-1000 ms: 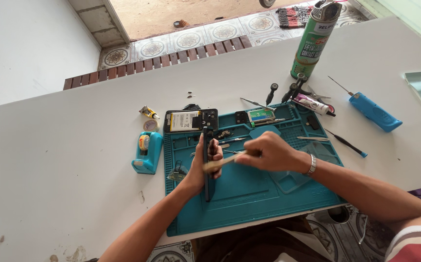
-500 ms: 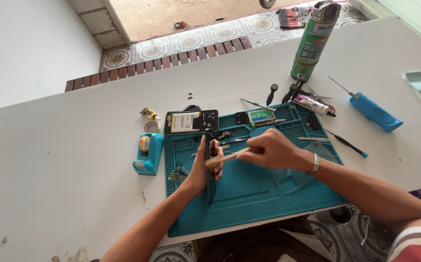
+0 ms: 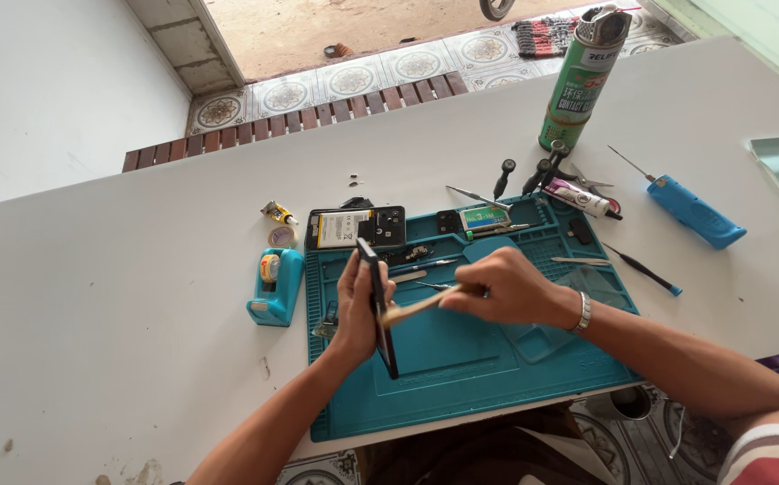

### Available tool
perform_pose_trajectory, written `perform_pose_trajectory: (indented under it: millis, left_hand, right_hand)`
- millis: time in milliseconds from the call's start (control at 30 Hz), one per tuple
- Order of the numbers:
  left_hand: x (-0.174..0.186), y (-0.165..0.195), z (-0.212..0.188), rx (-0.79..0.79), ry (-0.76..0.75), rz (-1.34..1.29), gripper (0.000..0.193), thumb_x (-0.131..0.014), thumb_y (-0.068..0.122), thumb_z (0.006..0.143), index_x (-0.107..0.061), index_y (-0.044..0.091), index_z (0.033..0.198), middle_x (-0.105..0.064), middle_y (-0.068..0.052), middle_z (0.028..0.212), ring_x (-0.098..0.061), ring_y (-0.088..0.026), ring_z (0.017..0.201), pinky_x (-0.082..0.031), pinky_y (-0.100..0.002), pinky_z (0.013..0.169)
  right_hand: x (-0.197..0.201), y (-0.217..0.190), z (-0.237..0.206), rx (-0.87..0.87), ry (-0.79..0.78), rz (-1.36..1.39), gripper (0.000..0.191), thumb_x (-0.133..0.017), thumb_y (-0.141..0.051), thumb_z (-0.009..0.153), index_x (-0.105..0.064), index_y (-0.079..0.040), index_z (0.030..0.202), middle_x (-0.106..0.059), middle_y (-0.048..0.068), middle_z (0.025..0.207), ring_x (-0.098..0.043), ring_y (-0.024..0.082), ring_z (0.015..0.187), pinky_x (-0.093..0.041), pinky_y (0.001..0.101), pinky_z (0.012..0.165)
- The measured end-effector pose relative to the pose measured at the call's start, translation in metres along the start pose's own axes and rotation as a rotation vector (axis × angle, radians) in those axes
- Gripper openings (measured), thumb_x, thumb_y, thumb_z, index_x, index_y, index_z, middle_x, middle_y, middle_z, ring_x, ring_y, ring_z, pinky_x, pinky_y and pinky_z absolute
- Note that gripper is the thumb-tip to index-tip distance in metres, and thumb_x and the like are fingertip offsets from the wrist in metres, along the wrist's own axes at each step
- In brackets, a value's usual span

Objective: The person holds a disassembled smartphone in one hand and brushes its back cover and internal components with a wooden brush, rotating the phone to brush different sides and areas over a repair mat.

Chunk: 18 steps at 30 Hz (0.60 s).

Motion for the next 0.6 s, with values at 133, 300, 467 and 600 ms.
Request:
perform_pose_trajectory:
  millis: [133, 300, 467, 600]
  left_hand:
    - [-0.002, -0.004, -0.005, 0.098, 0.019, 0.078, 0.027, -0.05, 0.039, 0.104, -0.055, 0.013, 0.102, -0.048, 0.004, 0.071, -0.047, -0.001, 0.05, -0.045, -0.016, 0.042]
    - [0.0, -0.005, -0.003, 0.084, -0.031, -0.118, 0.031, -0.051, 0.042, 0.107, -0.05, 0.013, 0.095, -0.046, 0.005, 0.071, -0.044, 0.002, 0.05, -0.039, -0.013, 0.039]
    - [0.004, -0.005, -0.002, 0.102, -0.058, -0.135, 0.032, -0.051, 0.042, 0.108, -0.049, 0.014, 0.093, -0.045, 0.006, 0.071, -0.044, 0.003, 0.05, -0.038, -0.013, 0.038]
    - [0.0, -0.007, -0.005, 0.066, -0.098, -0.035, 0.033, -0.049, 0.044, 0.107, -0.049, 0.014, 0.093, -0.048, 0.004, 0.073, -0.05, -0.002, 0.053, -0.043, -0.016, 0.042]
  right_hand:
    - [0.003, 0.008, 0.0, -0.111, 0.026, -0.006, 0.044, -0.072, -0.038, 0.091, -0.061, -0.01, 0.06, -0.047, 0.0, 0.041, -0.04, 0.01, 0.031, -0.03, 0.0285, 0.034]
    - [-0.007, 0.003, -0.001, -0.004, -0.192, 0.02, 0.05, -0.072, -0.043, 0.092, -0.06, -0.01, 0.056, -0.046, 0.0, 0.04, -0.04, 0.012, 0.031, -0.029, 0.0295, 0.035]
    - [-0.007, -0.001, -0.001, 0.012, -0.169, -0.041, 0.052, -0.073, -0.045, 0.09, -0.06, -0.01, 0.055, -0.046, 0.001, 0.04, -0.04, 0.013, 0.031, -0.029, 0.0302, 0.035]
    - [0.003, 0.005, 0.0, -0.051, 0.019, -0.033, 0.045, -0.07, -0.04, 0.092, -0.062, -0.01, 0.06, -0.048, 0.0, 0.043, -0.041, 0.011, 0.032, -0.031, 0.0285, 0.034]
Point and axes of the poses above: each hand's wrist, its own z-axis towards the middle knuckle, its own x-axis out of the back of the hand, y = z × x, the point moved 1 cm from there along z, towards the middle knuckle
